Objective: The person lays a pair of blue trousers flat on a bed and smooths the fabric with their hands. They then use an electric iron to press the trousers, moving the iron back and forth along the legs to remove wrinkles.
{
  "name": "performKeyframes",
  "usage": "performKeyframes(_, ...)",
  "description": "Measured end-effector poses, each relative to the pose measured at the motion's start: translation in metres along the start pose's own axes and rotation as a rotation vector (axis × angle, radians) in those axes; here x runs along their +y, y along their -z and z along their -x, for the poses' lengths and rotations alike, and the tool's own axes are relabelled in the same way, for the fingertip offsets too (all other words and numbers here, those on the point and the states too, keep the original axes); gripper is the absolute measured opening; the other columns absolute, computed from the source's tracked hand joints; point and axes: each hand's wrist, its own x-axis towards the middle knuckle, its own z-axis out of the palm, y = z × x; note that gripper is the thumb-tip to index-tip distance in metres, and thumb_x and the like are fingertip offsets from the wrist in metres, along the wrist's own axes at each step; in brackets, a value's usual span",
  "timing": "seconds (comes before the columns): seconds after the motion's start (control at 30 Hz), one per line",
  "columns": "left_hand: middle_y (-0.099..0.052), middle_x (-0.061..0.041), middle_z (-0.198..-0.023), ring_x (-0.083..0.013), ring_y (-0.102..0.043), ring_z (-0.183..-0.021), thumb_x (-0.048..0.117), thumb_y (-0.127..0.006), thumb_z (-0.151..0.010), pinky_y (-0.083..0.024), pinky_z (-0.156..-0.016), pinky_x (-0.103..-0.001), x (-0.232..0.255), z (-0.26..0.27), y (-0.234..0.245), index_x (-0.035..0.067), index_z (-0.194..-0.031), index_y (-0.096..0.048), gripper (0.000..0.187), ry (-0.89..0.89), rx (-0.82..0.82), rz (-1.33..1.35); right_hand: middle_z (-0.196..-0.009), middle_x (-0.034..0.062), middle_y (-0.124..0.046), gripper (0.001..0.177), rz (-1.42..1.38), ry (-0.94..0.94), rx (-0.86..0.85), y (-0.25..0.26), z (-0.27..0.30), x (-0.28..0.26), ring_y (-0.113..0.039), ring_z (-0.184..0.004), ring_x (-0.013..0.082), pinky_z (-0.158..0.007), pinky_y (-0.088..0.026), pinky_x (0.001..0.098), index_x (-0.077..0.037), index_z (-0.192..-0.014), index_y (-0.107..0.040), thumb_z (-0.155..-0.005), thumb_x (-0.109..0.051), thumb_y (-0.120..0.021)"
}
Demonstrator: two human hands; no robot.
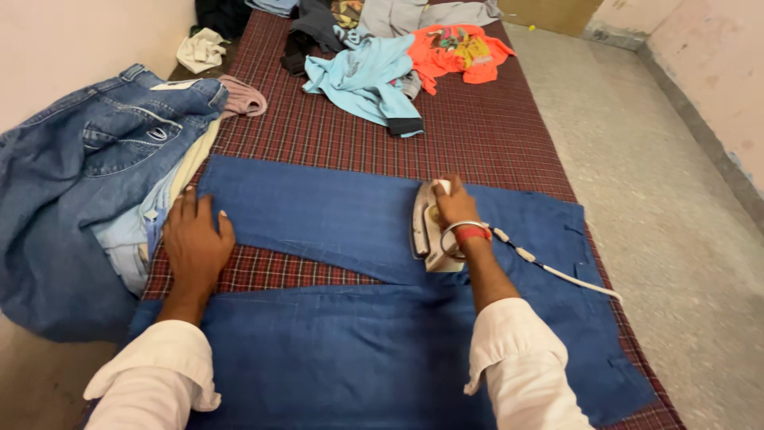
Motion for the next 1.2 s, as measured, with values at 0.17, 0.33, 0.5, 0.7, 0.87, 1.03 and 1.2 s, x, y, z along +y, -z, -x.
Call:
performKeyframes(0.17, -0.043, -0.027, -0.158, -0.0432, -0.037, -0.147, 0.036, -0.062, -0.088, -0.025, -0.115, -0.063, 0.024, -0.011, -0.005, 0.002, -0.127, -0.066, 0.052, 0.128, -0.172, -0.196, -0.073, 0.0175, -0.065, 0.042, -0.356, -0.199, -0.115, 0.025, 0.047, -0.039, -0.062, -0.053, 0.0287, -0.048, -0.048, 0.0426, -0.017, -0.133, -0.061, -0.097, -0.040, -0.061)
performKeyframes(0.33, -0.032, -0.021, -0.166, -0.0418, -0.023, -0.155, 0.041, -0.055, -0.096, -0.015, -0.120, -0.066, 0.102, -0.019, 0.000, 0.007, -0.142, -0.058, 0.057, -0.112, -0.228, -0.023, -0.063, 0.0098, -0.061, 0.050, -0.726, -0.209, -0.138, 0.041, 0.066, -0.053, -0.055, -0.042, 0.0189, -0.039, -0.043, 0.0358, -0.018, -0.142, -0.048, -0.096, -0.023, -0.066)
performKeyframes(0.5, -0.030, -0.015, -0.166, -0.0414, -0.022, -0.152, 0.046, -0.053, -0.096, -0.016, -0.119, -0.066, 0.144, -0.019, -0.022, 0.016, -0.147, -0.054, 0.060, -0.180, -0.387, 0.130, -0.062, 0.0102, -0.061, 0.040, -0.610, -0.140, -0.145, 0.038, 0.065, -0.060, -0.057, -0.040, 0.0211, -0.038, -0.046, 0.0378, -0.016, -0.138, -0.056, -0.099, -0.021, -0.059)
performKeyframes(0.7, -0.041, -0.015, -0.161, -0.0409, -0.033, -0.150, 0.051, -0.050, -0.098, -0.020, -0.119, -0.066, 0.128, 0.004, -0.029, 0.024, -0.147, -0.057, 0.056, -0.195, -0.266, 0.117, -0.066, 0.0120, -0.063, 0.032, -0.473, -0.108, -0.136, 0.033, 0.037, -0.045, -0.058, -0.039, 0.0205, -0.039, -0.050, 0.0380, -0.012, -0.131, -0.061, -0.099, -0.019, -0.057)
performKeyframes(0.87, -0.043, -0.016, -0.161, -0.0424, -0.035, -0.148, 0.050, -0.050, -0.098, -0.022, -0.118, -0.066, 0.130, 0.002, -0.026, 0.022, -0.147, -0.057, 0.057, -0.203, -0.252, 0.122, -0.066, 0.0130, -0.062, 0.034, -0.509, -0.122, -0.105, 0.017, 0.000, -0.028, -0.056, -0.039, 0.0210, -0.038, -0.049, 0.0390, -0.012, -0.133, -0.059, -0.099, -0.019, -0.057)
performKeyframes(1.03, -0.043, -0.015, -0.159, -0.0412, -0.035, -0.148, 0.050, -0.051, -0.097, -0.023, -0.117, -0.066, 0.131, 0.000, -0.023, 0.023, -0.147, -0.057, 0.057, -0.189, -0.273, 0.097, -0.064, 0.0111, -0.057, 0.036, -0.601, -0.133, -0.156, 0.009, -0.014, -0.016, -0.053, -0.040, 0.0210, -0.037, -0.048, 0.0393, -0.012, -0.137, -0.053, -0.101, -0.020, -0.056)
performKeyframes(1.2, -0.043, -0.014, -0.160, -0.0399, -0.035, -0.148, 0.051, -0.050, -0.096, -0.023, -0.117, -0.065, 0.132, 0.000, -0.027, 0.025, -0.146, -0.057, 0.057, -0.176, -0.273, 0.072, -0.064, 0.0063, -0.058, 0.040, -0.674, -0.173, -0.230, 0.014, -0.005, -0.020, -0.055, -0.043, 0.0191, -0.040, -0.050, 0.0396, -0.018, -0.141, -0.046, -0.102, -0.023, -0.056)
